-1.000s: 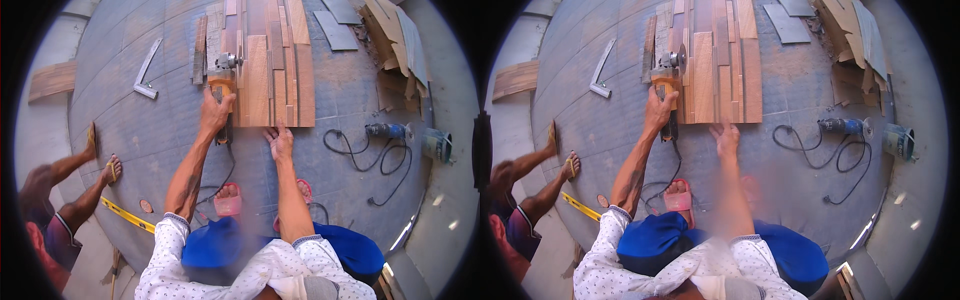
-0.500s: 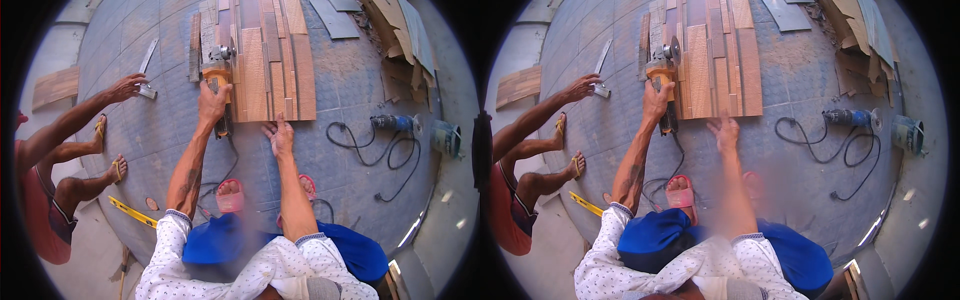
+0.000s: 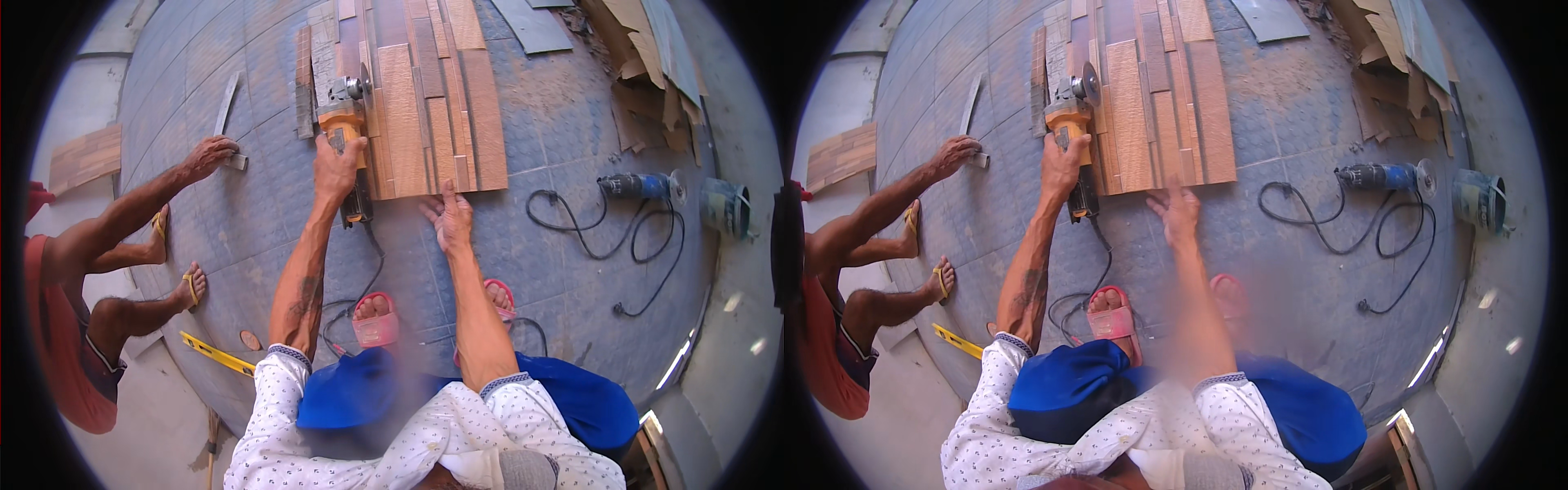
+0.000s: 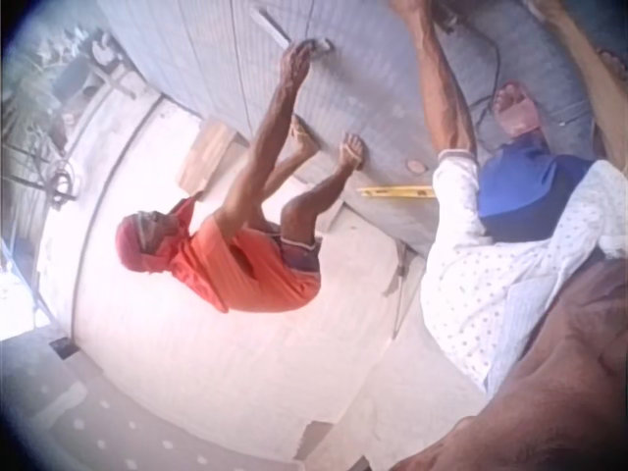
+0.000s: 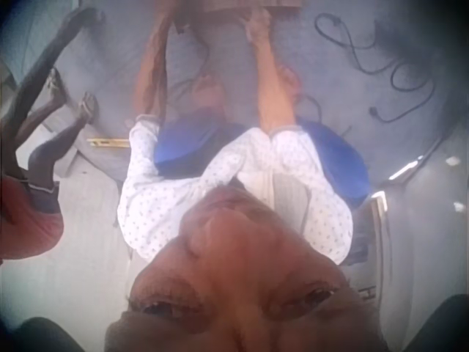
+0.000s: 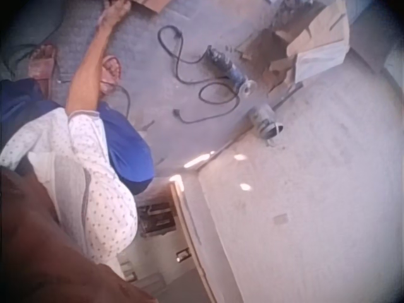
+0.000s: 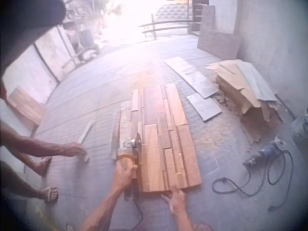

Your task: The person connects the power cord, cuts tiles using an angle grinder, and stacks the cut tiles by hand.

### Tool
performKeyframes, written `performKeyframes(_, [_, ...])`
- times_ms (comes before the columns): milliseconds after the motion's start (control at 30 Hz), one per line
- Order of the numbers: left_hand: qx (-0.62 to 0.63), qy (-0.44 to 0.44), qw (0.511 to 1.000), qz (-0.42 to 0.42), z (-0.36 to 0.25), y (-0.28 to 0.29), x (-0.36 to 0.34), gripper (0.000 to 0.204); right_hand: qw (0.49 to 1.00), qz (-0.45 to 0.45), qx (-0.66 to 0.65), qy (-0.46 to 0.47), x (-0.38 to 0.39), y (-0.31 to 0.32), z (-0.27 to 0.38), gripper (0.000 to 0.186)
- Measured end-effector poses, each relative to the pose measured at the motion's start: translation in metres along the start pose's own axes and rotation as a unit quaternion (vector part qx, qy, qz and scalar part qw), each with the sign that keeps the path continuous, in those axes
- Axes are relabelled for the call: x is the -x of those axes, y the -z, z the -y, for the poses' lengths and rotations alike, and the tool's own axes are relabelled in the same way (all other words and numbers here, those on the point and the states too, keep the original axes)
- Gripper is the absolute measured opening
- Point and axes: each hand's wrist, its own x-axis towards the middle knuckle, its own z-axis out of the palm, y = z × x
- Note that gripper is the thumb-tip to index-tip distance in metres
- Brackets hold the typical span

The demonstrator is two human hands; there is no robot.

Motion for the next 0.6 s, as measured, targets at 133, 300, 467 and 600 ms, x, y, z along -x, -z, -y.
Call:
performKeyframes(133, [-0.016, 0.014, 1.000, -0.001, 0.004, -0.002, -0.004, 0.061, 0.999, -0.025, -0.004, -0.022, 0.001, 0.000, -0.001, 0.034])
performKeyframes(300, [-0.004, -0.015, 1.000, 0.000, 0.007, -0.004, -0.015, 0.065, 1.000, 0.020, -0.012, -0.002, 0.001, 0.002, 0.000, 0.032])
performKeyframes(467, [-0.055, 0.008, 0.998, 0.006, 0.000, -0.002, -0.020, 0.072, 0.999, 0.020, -0.029, -0.006, 0.002, 0.002, 0.001, 0.031])
performKeyframes(600, [-0.079, 0.041, 0.996, 0.012, -0.004, 0.000, -0.018, 0.076, 0.999, 0.022, -0.030, -0.008, 0.002, 0.001, 0.002, 0.029])
